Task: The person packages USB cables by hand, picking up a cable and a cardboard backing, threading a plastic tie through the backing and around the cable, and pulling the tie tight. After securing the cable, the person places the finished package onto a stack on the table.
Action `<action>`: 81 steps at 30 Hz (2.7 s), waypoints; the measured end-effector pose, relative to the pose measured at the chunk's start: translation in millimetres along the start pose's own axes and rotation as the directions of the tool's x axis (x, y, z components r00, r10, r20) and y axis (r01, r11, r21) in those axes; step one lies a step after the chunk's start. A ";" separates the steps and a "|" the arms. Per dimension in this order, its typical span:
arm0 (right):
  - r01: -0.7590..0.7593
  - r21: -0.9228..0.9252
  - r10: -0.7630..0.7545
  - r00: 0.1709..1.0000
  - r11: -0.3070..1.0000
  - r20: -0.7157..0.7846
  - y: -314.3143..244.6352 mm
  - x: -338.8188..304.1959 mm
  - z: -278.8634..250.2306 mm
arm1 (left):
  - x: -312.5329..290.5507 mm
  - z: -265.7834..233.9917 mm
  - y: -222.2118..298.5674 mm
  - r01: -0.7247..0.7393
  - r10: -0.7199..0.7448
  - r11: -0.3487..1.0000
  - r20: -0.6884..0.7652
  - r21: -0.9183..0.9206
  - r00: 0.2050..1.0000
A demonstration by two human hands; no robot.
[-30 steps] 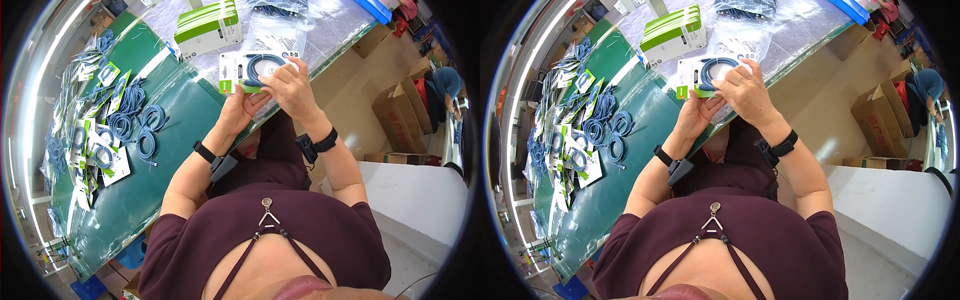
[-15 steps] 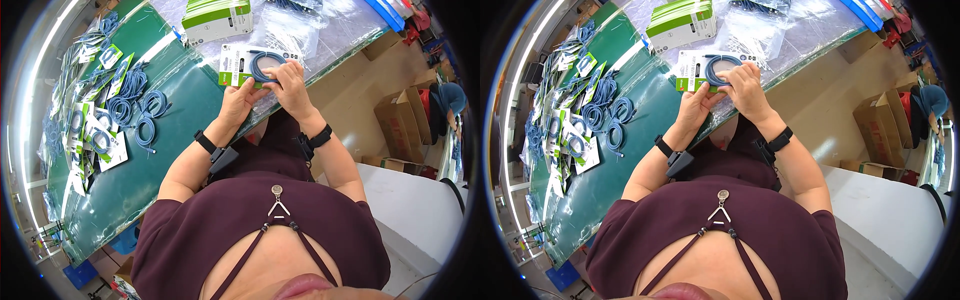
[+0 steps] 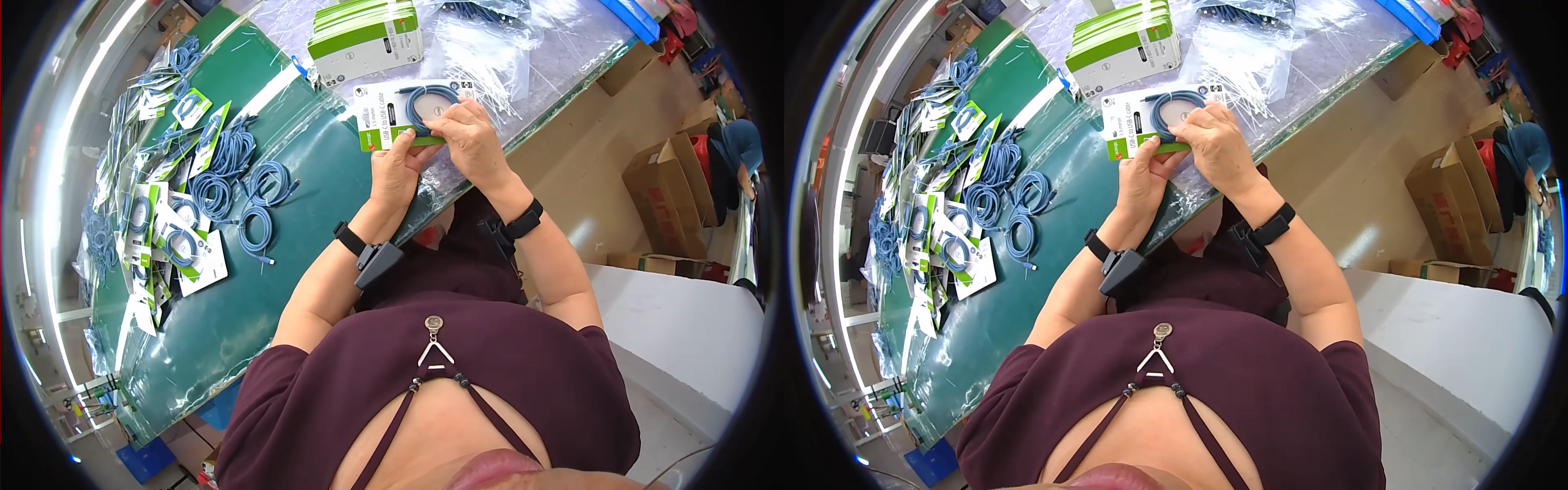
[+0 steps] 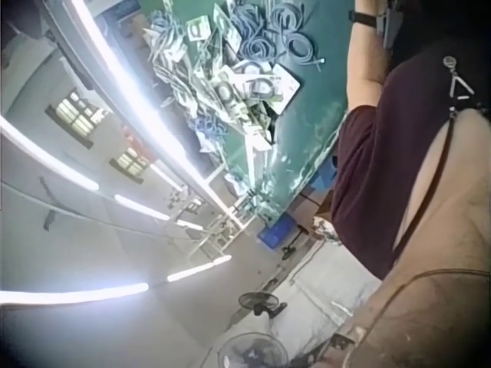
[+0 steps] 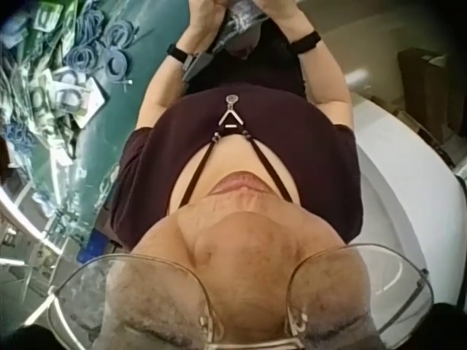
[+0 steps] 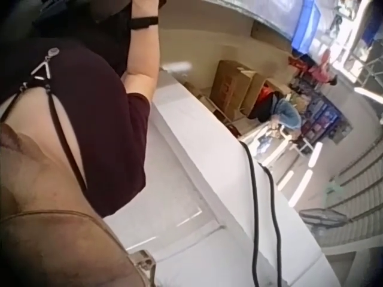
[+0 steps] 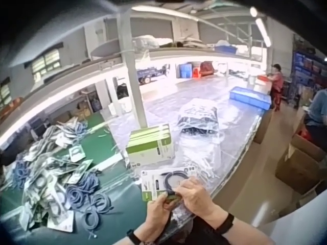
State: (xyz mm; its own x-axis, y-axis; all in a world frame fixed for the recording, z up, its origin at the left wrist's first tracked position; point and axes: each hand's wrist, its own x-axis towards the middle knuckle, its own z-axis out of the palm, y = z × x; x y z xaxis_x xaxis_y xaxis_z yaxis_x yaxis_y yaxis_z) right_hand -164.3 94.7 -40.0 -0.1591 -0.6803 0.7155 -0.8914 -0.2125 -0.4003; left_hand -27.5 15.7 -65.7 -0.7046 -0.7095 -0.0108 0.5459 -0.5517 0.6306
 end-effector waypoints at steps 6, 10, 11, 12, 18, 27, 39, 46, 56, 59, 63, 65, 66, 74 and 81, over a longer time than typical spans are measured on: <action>0.071 -0.100 -0.071 0.997 0.992 0.013 2.0 -8.4 17.1 | 3.7 -10.8 8.5 0.118 -0.117 0.993 -0.029 0.019 0.993; 0.127 -0.121 -0.124 0.992 0.985 0.030 1.2 -13.2 15.7 | 1.9 -14.2 9.4 0.136 -0.133 0.989 -0.060 0.060 0.989; 0.158 -0.125 -0.154 0.987 0.980 0.042 0.1 -13.4 13.1 | 1.3 -14.7 9.2 0.129 -0.123 0.989 -0.084 0.069 0.989; 0.151 -0.137 -0.147 0.988 0.979 0.038 -1.6 -13.3 12.2 | 1.3 -15.3 10.2 0.137 -0.132 0.988 -0.074 0.070 0.988; 0.122 -0.220 -0.158 0.975 0.968 -0.156 -14.1 29.3 -33.3 | 11.2 -38.4 31.9 -0.017 0.032 0.997 -0.215 0.071 0.976; -0.096 -0.199 0.144 0.959 0.975 0.244 60.9 11.7 -38.9 | 21.8 -48.2 39.3 0.003 -0.025 0.997 -0.272 -0.083 0.962; -0.013 -0.449 0.141 0.957 0.893 0.253 73.1 14.7 -16.8 | 21.0 -47.1 45.4 0.007 -0.041 0.992 -0.270 -0.126 0.962; 0.119 -0.484 0.078 0.927 0.867 0.367 75.8 32.9 4.2 | 20.1 -50.2 49.5 0.022 -0.062 0.989 -0.269 -0.149 0.961; 0.429 -0.428 -0.231 0.868 0.795 0.440 84.7 41.3 6.0 | 12.1 -24.2 50.3 -0.082 0.080 0.997 -0.218 0.000 0.973; 0.367 -0.386 -0.208 0.895 0.846 0.395 82.0 47.5 -3.4 | 7.2 -7.4 55.6 -0.206 0.220 0.969 -0.100 0.132 0.970; 0.075 -0.256 -0.009 0.968 0.964 0.252 70.4 45.4 -17.2 | 8.6 -6.4 60.3 -0.193 0.204 0.974 -0.093 0.122 0.975; -0.080 -0.076 0.087 0.991 0.994 0.098 68.0 41.1 -19.6 | 15.5 -13.5 58.6 -0.128 0.127 0.992 -0.135 0.001 0.983; -0.077 -0.066 0.083 0.992 0.995 0.099 60.1 40.4 -19.9 | 19.5 -16.6 58.1 -0.071 0.048 0.989 -0.171 -0.128 0.984; -0.625 0.630 0.606 0.740 0.460 0.292 11.7 6.4 -17.1 | 24.2 9.1 51.0 0.161 -0.285 0.794 -0.125 -0.586 0.950; -0.318 0.402 0.313 0.946 0.859 0.080 -38.0 19.9 -42.7 | 8.1 19.8 53.5 0.360 -0.358 0.451 0.204 -0.817 0.911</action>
State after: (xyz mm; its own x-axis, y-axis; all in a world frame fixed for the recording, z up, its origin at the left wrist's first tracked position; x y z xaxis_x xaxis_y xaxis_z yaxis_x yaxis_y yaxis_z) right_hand -151.7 119.2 13.9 -0.3955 -0.7666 0.5059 -0.5440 -0.2482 -0.8015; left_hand -13.0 -10.9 -16.7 -0.9300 -0.3593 -0.0771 0.3625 -0.8625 -0.3532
